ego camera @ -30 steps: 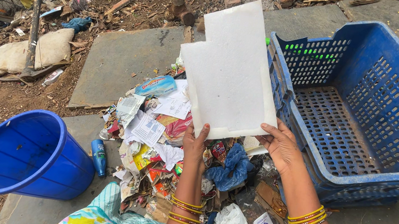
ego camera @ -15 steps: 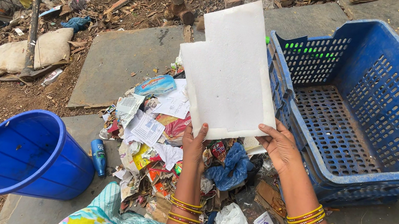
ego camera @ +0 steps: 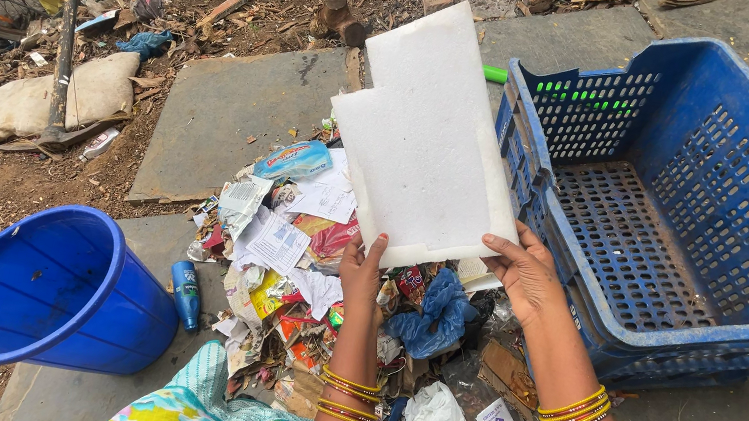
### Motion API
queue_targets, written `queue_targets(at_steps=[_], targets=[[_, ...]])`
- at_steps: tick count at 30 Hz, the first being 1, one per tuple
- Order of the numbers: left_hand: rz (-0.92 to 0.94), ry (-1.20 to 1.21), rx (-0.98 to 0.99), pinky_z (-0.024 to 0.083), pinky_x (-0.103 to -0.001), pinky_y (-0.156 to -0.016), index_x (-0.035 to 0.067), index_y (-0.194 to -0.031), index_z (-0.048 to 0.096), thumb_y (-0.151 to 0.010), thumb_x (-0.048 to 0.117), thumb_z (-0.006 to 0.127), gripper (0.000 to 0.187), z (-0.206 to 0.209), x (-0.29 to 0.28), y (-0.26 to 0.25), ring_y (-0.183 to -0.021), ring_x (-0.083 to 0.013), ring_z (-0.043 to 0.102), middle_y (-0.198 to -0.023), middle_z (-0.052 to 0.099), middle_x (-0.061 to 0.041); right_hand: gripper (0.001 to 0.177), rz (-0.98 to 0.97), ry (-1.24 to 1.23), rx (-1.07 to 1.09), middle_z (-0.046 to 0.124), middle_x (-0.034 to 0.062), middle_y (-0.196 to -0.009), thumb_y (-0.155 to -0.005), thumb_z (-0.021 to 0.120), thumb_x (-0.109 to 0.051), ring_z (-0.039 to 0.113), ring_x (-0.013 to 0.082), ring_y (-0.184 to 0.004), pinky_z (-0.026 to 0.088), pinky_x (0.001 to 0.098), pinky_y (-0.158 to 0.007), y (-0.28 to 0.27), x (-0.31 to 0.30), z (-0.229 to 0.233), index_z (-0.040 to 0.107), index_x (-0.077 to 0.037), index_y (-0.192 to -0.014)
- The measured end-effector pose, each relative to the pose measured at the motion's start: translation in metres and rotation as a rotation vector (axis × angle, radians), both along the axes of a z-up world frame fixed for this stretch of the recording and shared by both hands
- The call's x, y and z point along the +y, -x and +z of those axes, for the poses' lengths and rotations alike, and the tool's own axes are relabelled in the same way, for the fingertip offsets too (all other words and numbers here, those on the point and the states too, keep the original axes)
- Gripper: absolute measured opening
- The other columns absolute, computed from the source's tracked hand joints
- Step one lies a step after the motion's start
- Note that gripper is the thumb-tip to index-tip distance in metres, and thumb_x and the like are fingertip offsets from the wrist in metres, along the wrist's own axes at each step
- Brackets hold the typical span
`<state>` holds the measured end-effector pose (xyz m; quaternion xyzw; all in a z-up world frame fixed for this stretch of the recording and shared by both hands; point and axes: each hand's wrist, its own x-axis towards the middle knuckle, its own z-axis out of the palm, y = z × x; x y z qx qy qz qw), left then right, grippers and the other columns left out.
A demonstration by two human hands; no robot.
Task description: The person sorts through a pile of trash on the ground by hand, picking up items like plastic film, paper, and food wrappers and placing them into a blue plastic crate.
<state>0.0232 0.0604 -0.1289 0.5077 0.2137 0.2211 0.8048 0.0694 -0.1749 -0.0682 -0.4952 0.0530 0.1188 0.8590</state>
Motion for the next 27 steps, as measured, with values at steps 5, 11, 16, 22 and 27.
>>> queue_targets(at_steps=[5, 11, 16, 22, 27], targets=[[0.026, 0.020, 0.025, 0.057, -0.031, -0.088, 0.000, -0.133, 0.050, -0.085, 0.021, 0.078, 0.060, 0.003, -0.001, 0.001, -0.099, -0.0189, 0.071, -0.111, 0.073, -0.014, 0.066, -0.003, -0.003, -0.001, 0.072, 0.0140, -0.115, -0.070, 0.083, -0.007, 0.070, 0.0229, -0.104, 0.057, 0.0339, -0.096, 0.000, 0.001, 0.001, 0.060, -0.003, -0.132], [0.015, 0.160, -0.005, 0.056, -0.035, -0.087, 0.004, -0.130, 0.051, -0.083, 0.013, 0.076, 0.054, -0.005, -0.001, -0.003, -0.098, -0.0208, 0.069, -0.108, 0.072, -0.014, 0.065, -0.051, -0.008, -0.002, 0.071, 0.0123, -0.115, -0.071, 0.084, -0.008, 0.070, 0.0213, -0.104, 0.057, 0.0337, -0.095, 0.000, 0.003, -0.002, 0.060, -0.004, -0.132], [-0.001, 0.250, -0.053, 0.057, -0.037, -0.087, 0.005, -0.128, 0.050, -0.082, 0.008, 0.074, 0.052, -0.009, 0.001, -0.004, -0.099, -0.0204, 0.068, -0.110, 0.069, -0.014, 0.062, -0.106, 0.011, -0.021, 0.072, 0.0115, -0.114, -0.075, 0.083, -0.013, 0.069, 0.0201, -0.103, 0.057, 0.0339, -0.090, 0.002, 0.004, -0.005, 0.060, -0.005, -0.132], [0.003, 0.317, -0.061, 0.062, -0.039, -0.087, 0.004, -0.127, 0.051, -0.079, -0.001, 0.071, 0.052, 0.000, 0.000, -0.005, -0.099, -0.0279, 0.071, -0.113, 0.066, -0.017, 0.060, -0.155, 0.038, -0.016, 0.072, 0.0132, -0.113, -0.076, 0.083, -0.014, 0.070, 0.0215, -0.102, 0.058, 0.0355, -0.089, 0.002, 0.005, -0.006, 0.062, -0.003, -0.131], [0.013, 0.312, -0.047, 0.062, -0.039, -0.086, 0.004, -0.125, 0.053, -0.076, -0.004, 0.070, 0.052, 0.004, -0.002, -0.004, -0.100, -0.0278, 0.071, -0.112, 0.066, -0.016, 0.061, -0.152, 0.032, -0.019, 0.072, 0.0137, -0.113, -0.077, 0.083, -0.014, 0.070, 0.0213, -0.102, 0.059, 0.0354, -0.089, 0.002, 0.004, -0.008, 0.061, -0.002, -0.132]])
